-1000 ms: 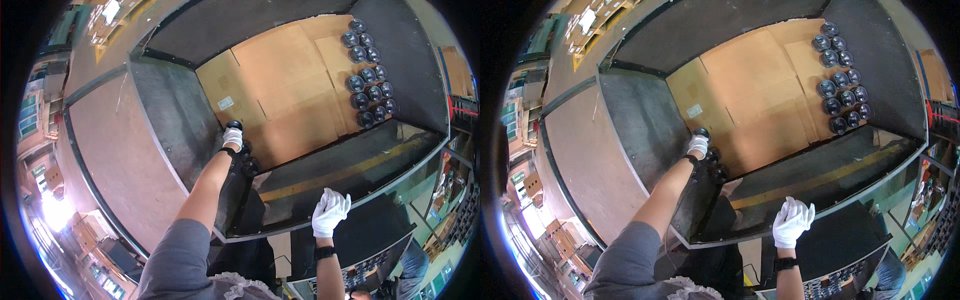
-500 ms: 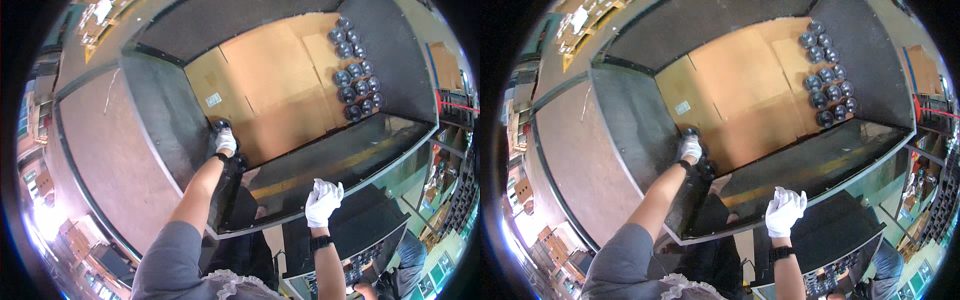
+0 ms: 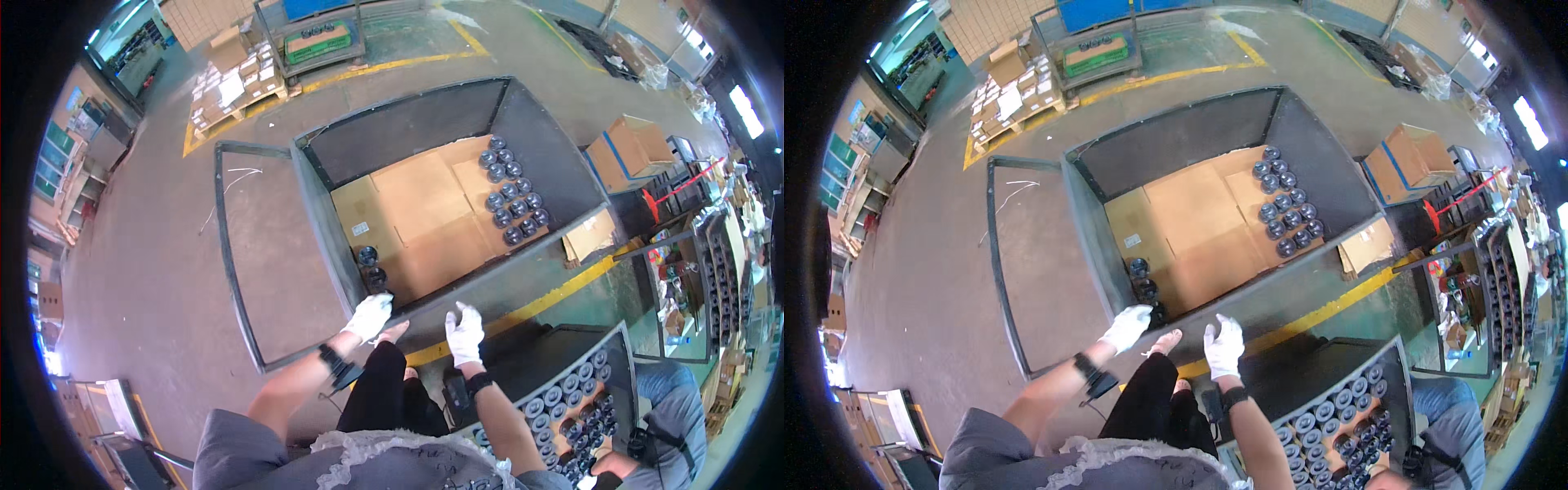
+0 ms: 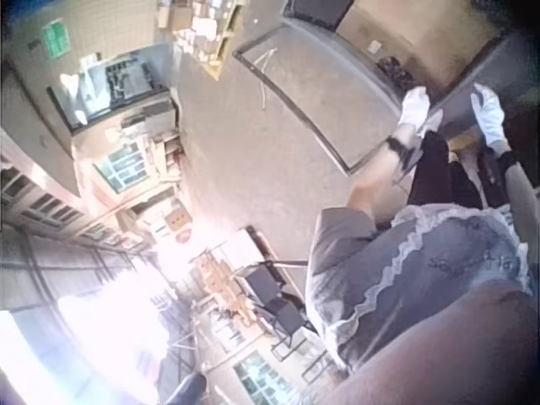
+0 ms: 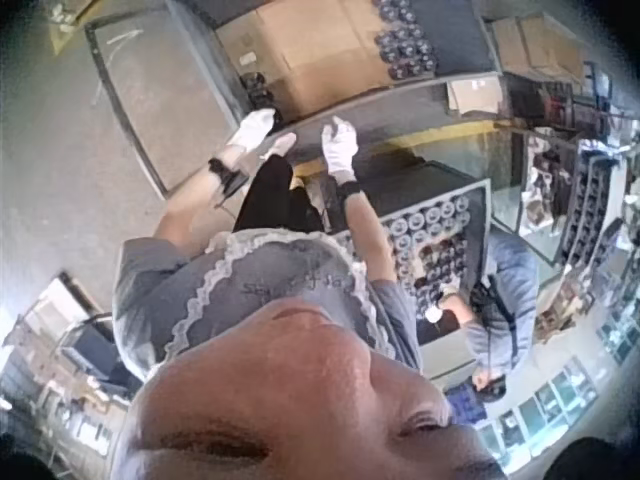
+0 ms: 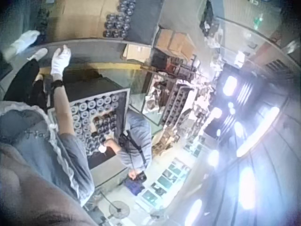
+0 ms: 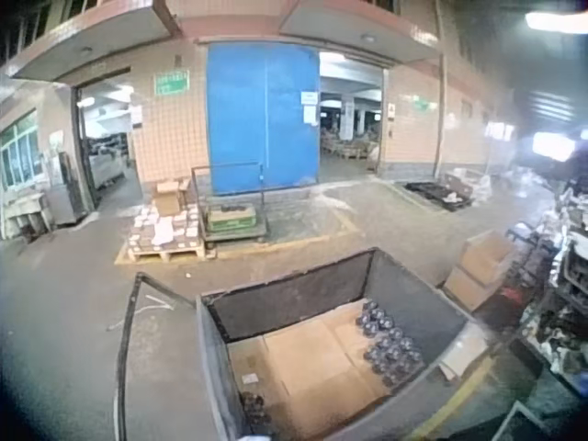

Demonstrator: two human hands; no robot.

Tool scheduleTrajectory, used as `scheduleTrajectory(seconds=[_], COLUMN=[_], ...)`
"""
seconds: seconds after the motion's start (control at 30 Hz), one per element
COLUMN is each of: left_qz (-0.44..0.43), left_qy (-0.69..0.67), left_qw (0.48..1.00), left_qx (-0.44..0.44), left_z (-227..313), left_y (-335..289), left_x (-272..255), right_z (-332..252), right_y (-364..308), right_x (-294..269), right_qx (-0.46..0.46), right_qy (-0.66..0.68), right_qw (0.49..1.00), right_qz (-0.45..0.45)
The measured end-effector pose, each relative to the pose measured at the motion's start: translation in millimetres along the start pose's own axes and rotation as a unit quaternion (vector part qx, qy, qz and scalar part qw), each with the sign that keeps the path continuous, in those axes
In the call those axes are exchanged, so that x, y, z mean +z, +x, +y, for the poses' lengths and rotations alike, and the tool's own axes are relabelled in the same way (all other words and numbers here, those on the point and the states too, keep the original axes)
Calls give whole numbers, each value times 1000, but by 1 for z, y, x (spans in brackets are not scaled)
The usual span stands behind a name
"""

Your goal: Sorting engine pistons between trays and moving them across a factory floor.

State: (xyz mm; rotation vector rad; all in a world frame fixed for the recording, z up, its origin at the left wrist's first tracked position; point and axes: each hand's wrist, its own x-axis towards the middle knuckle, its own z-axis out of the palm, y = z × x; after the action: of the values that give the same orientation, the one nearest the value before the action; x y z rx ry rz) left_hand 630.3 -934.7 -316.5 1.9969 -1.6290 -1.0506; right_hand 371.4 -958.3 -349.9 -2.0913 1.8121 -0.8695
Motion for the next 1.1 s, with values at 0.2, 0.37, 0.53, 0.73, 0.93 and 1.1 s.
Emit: scheduleTrajectory(seconds=[0.2, 0.37, 0.53, 0.73, 0.93, 1.1], left_qz=[-216, -256, 165, 488, 333, 316], left_qy=[60, 211, 76, 46, -214, -227], left_qw=[971, 921, 965, 789, 825, 842], left_qx=[-87, -203, -190, -372, -403, -374], left_z=[17, -21, -10, -91, -130, -149], left_y=[-197, -253, -265, -219, -175, -158], left_x=[-43, -47, -118, -152, -137, -154], right_z=[36, 17, -31, -120, -175, -243], right_y=[-137, -153, -114, -66, -20, -2], right_x=[-20, -32, -12, 30, 73, 110], right_qx=[284, 298, 194, 228, 181, 128], right_qy=[267, 457, 331, 399, 316, 214], right_qw=[910, 819, 849, 758, 776, 781], right_qz=[-142, -179, -364, -464, -515, -572])
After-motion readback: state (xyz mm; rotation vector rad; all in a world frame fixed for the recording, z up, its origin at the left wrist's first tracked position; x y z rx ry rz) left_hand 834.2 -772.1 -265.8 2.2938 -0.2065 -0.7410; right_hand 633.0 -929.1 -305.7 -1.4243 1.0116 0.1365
